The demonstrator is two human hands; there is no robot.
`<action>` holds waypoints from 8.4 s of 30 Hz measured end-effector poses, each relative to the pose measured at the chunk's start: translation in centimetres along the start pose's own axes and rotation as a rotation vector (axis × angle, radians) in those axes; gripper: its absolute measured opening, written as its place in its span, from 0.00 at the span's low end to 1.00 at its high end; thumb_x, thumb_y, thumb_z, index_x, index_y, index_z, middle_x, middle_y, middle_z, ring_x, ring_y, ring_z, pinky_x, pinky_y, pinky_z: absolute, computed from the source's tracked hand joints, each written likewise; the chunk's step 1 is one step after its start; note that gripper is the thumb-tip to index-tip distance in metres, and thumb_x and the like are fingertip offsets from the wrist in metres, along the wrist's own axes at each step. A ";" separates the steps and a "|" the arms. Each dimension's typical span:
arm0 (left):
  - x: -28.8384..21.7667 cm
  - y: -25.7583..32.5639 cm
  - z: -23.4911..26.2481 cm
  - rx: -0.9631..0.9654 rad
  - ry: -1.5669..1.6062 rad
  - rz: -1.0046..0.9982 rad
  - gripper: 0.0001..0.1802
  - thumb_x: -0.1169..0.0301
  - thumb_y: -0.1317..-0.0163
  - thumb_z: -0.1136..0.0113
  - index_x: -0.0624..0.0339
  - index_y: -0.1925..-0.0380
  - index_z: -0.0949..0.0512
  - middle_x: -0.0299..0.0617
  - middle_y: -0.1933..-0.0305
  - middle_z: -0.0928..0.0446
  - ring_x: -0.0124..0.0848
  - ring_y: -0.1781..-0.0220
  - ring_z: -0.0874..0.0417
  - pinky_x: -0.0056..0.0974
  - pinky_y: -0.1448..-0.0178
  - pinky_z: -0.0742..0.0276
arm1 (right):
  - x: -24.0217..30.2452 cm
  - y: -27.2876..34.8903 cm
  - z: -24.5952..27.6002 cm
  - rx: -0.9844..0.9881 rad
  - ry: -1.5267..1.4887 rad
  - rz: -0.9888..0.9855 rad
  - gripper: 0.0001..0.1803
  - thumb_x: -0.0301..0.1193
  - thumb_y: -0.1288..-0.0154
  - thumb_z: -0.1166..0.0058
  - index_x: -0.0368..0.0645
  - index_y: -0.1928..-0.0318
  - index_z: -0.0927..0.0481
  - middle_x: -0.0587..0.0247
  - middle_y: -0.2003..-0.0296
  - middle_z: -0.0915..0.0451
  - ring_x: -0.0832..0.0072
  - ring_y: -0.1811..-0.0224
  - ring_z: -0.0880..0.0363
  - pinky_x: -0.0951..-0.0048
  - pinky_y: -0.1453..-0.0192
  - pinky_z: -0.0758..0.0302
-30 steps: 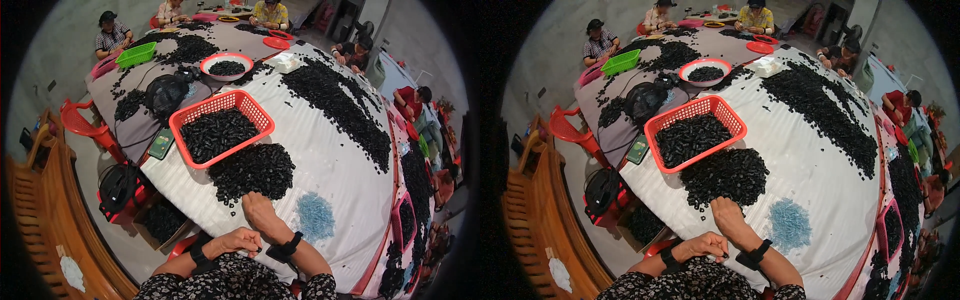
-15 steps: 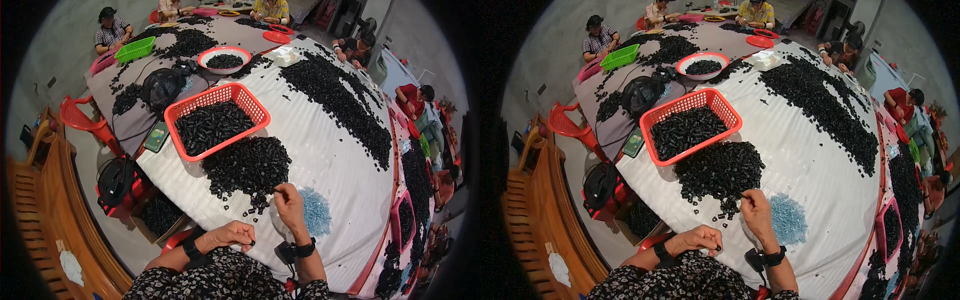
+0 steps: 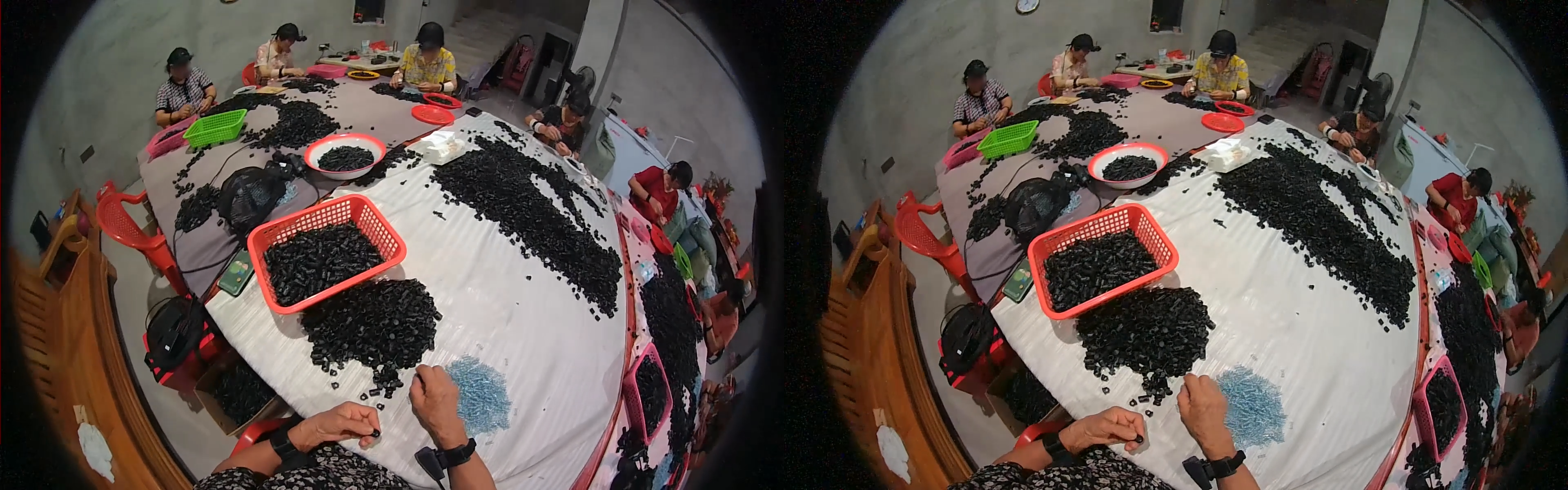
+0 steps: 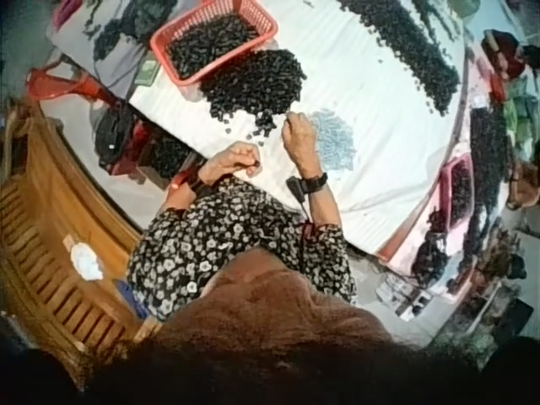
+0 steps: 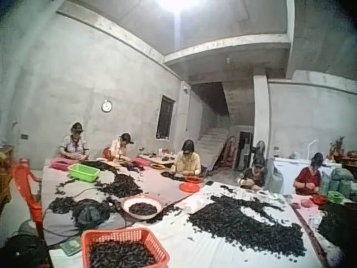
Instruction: Sorting and inspecting small black shoe components at a large communal table.
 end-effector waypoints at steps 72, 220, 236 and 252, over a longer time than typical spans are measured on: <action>-3.2 -1.7 -2.1 -0.223 -0.108 -0.264 0.06 0.77 0.37 0.49 0.67 0.61 0.27 0.43 0.68 0.23 0.26 0.68 0.23 0.31 0.62 0.26 | 1.6 0.1 1.4 0.023 -0.603 -0.199 0.03 0.21 0.42 0.47 0.37 0.66 0.25 0.63 0.71 0.27 0.78 0.72 0.27 0.78 0.69 0.31; -3.0 -0.3 -3.2 -0.990 -0.984 -0.573 0.05 0.79 0.48 0.39 0.66 0.78 0.26 0.33 0.79 0.25 0.16 0.75 0.30 0.25 0.73 0.33 | 7.3 1.1 -2.8 0.216 -0.090 0.232 0.16 0.23 0.57 0.46 0.37 0.66 0.35 0.55 0.76 0.31 0.61 0.73 0.28 0.65 0.72 0.28; -2.0 -1.4 -1.7 -1.012 -0.862 -0.662 0.06 0.80 0.48 0.42 0.65 0.79 0.29 0.28 0.82 0.31 0.14 0.78 0.36 0.24 0.75 0.38 | 7.4 1.2 -3.5 0.160 -0.063 0.183 0.15 0.22 0.55 0.47 0.38 0.64 0.33 0.57 0.75 0.31 0.61 0.73 0.28 0.65 0.72 0.29; -4.8 -0.5 -2.5 -0.805 -0.665 -0.415 0.11 0.79 0.42 0.47 0.67 0.59 0.23 0.34 0.71 0.24 0.19 0.71 0.27 0.24 0.66 0.30 | 4.3 -0.2 2.2 0.309 -0.279 0.069 0.13 0.26 0.45 0.46 0.37 0.60 0.31 0.52 0.68 0.27 0.56 0.67 0.26 0.62 0.64 0.28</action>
Point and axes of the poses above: each hand's wrist, its own y-axis away from the middle knuckle, its own z-axis out of the back of the hand, x = y × z, the point moved 2 cm from there along -y, towards the middle knuckle
